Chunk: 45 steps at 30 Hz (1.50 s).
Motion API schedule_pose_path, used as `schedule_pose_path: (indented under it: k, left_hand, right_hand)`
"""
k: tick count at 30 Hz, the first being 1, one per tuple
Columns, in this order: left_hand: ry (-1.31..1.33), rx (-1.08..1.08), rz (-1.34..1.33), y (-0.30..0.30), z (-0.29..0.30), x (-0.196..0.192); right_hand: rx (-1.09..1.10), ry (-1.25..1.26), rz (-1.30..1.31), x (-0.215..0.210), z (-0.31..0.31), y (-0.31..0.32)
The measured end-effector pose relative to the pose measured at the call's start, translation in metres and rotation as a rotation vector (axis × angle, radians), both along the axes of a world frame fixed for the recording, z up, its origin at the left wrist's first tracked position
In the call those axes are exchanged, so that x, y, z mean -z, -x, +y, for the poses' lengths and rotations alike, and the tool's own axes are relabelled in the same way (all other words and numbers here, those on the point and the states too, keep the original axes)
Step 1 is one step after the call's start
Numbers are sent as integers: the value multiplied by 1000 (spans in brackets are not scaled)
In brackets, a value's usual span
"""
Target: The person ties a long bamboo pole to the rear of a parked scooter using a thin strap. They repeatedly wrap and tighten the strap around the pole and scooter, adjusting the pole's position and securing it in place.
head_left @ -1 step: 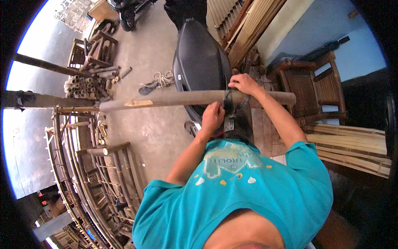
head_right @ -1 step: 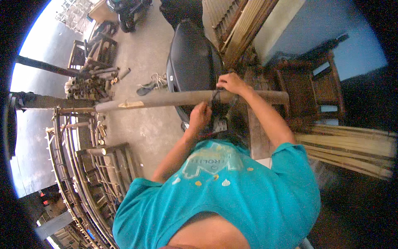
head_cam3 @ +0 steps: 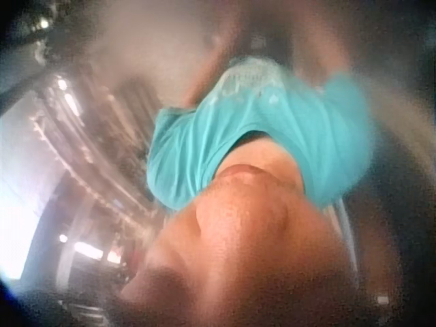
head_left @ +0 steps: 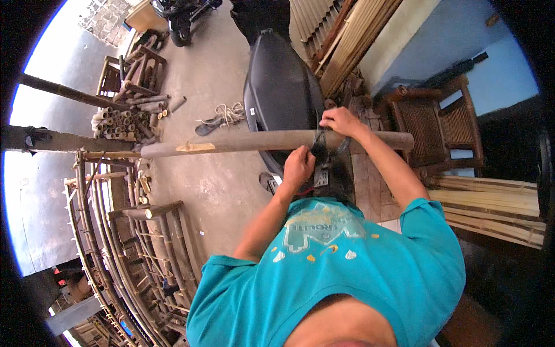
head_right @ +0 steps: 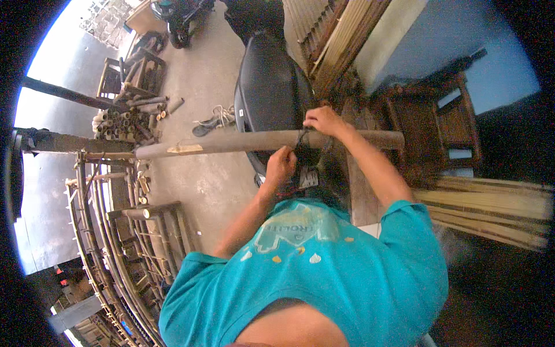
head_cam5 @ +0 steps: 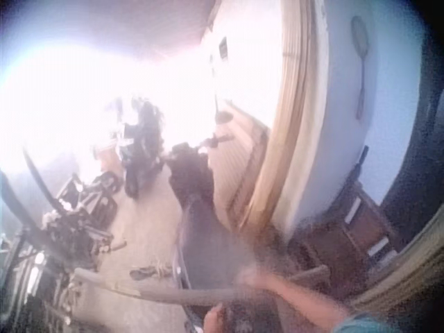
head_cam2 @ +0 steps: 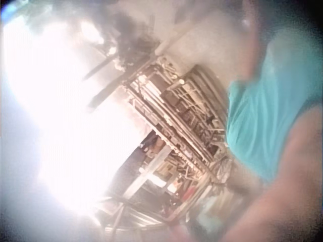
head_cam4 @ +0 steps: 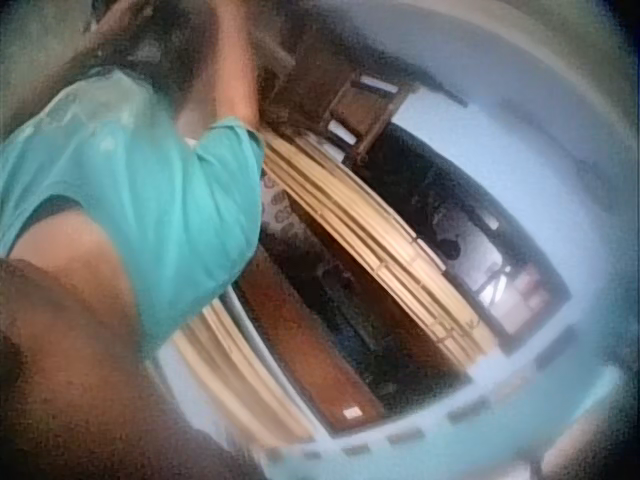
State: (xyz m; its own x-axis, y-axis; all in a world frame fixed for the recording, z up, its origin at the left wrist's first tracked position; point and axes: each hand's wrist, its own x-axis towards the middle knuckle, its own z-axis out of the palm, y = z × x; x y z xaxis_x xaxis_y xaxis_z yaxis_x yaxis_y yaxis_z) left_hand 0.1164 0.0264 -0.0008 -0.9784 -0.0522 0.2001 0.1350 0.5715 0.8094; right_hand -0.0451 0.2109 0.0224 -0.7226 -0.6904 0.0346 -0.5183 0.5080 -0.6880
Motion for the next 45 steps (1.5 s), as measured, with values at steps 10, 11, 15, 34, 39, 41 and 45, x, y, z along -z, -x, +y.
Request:
schedule_pose_path:
  k: [10, 11, 15, 34, 39, 41, 45]
  left_hand:
    - [-156, 62, -122, 5, 2, 14]
    - [-138, 99, -117, 5, 0, 14]
    - [-108, 112, -68, -2, -4, 15]
    - [308, 260, 262, 42, -11, 10]
    - [353, 376, 327, 54, -24, 27]
    - [357, 445, 412, 45, -3, 9]
    - [337, 460, 344, 67, -29, 26]
  right_hand:
    - [103, -426, 281, 8, -47, 3]
    - [120, -385, 374, 14, -49, 11]
    - [106, -499, 347, 23, -58, 15]
    - [577, 120, -31, -54, -47, -133]
    - [704, 149, 68, -73, -38, -170]
    - [772, 117, 107, -72, -36, -191]
    - [779, 355, 18, -85, -57, -240]
